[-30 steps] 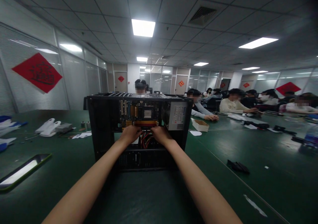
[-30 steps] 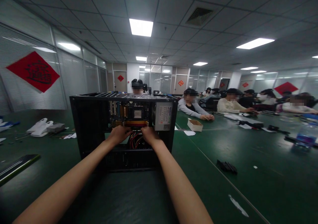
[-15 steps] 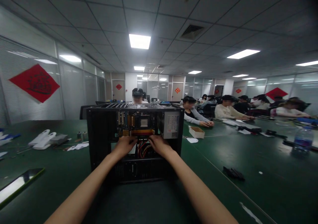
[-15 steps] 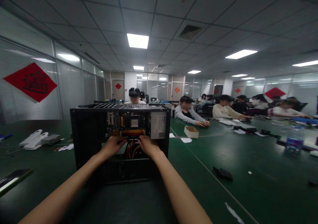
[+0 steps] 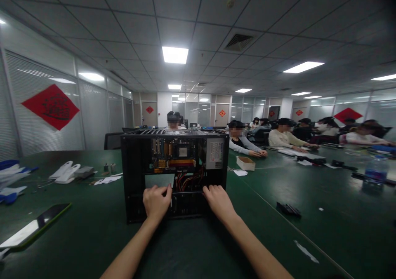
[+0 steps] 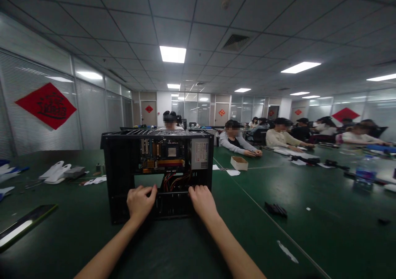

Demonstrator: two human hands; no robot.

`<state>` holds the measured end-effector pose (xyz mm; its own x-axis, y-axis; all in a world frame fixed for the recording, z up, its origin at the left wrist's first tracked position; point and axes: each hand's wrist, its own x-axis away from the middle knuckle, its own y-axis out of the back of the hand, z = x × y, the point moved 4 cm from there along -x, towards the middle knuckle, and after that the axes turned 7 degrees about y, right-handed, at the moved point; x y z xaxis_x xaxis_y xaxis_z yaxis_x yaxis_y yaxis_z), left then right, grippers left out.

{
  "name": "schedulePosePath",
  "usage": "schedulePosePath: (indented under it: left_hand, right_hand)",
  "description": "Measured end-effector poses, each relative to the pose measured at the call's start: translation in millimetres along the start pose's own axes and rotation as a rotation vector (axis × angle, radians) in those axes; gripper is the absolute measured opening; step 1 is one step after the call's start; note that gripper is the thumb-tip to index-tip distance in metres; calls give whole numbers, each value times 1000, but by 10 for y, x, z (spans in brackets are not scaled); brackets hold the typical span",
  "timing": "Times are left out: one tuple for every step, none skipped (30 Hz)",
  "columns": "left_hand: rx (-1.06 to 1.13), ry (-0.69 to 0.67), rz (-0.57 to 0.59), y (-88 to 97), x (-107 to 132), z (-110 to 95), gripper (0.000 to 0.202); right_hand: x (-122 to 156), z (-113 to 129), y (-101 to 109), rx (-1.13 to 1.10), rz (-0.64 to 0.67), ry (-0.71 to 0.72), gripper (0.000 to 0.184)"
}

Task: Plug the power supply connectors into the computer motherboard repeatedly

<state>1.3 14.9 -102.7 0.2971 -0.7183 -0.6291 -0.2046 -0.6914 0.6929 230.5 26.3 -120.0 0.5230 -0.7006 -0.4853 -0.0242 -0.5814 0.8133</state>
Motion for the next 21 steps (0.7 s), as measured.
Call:
schedulePosePath:
  left_hand:
    - [-8, 25, -1, -6, -22, -4, 49]
    - [-11, 49, 3, -9, -47, -5, 50]
    - [-11, 77, 11, -12, -77, 0, 50]
    - [-7, 104, 22, -14, -112, 10, 50]
    - [-1, 129, 35, -17, -153, 25, 51]
    - [10, 152, 52, -22, -200, 45, 51]
    - [25, 172, 72, -31, -253, 74, 52]
    - [43, 192, 94, -45, -310, 110, 54]
    - [62, 211, 114, -62, -369, 154, 55]
    - [78, 225, 136, -86, -428, 204, 57]
    - [87, 234, 154, -112, -485, 257, 57]
    - [89, 233, 166, -141, -539, 311, 56]
    - [80, 223, 173, -170, -588, 364, 56]
    - [69, 210, 184, -202, -629, 415, 58]
    - [63, 191, 193, -233, -664, 461, 60]
    - [62, 180, 191, -259, -694, 509, 62]
    - [68, 174, 183, -280, -720, 554, 65]
    - [78, 170, 168, -297, -745, 599, 66]
    - [93, 168, 151, -312, -771, 643, 66]
    - [113, 164, 140, -328, -801, 686, 65]
    - [134, 159, 138, -345, -835, 730, 64]
  right_hand:
    - [-5, 22, 22, 3, 12, -10, 19]
    - [-7, 47, 45, 7, 22, -25, 20]
    - [-5, 77, 69, 11, 29, -40, 21]
    - [0, 115, 92, 14, 33, -57, 22]
    - [8, 160, 114, 18, 32, -73, 24]
    - [19, 212, 135, 22, 28, -89, 26]
    - [31, 273, 155, 29, 22, -101, 27]
    - [45, 341, 175, 40, 12, -104, 27]
    - [57, 416, 195, 52, -1, -100, 28]
    - [66, 496, 217, 63, -15, -89, 30]
    - [71, 578, 240, 72, -28, -73, 34]
    - [69, 658, 264, 74, -34, -58, 40]
    - [61, 734, 287, 69, -32, -44, 43]
    - [45, 806, 310, 59, -21, -34, 45]
    - [24, 872, 331, 41, 1, -26, 45]
    - [-2, 933, 349, 17, 30, -19, 45]
    - [-31, 991, 367, -12, 59, -16, 45]
    - [-62, 1049, 383, -44, 82, -16, 45]
    - [-98, 1109, 398, -75, 99, -18, 45]
    - [-138, 1175, 412, -104, 107, -20, 45]
    - [-184, 1251, 423, -125, 115, -20, 46]
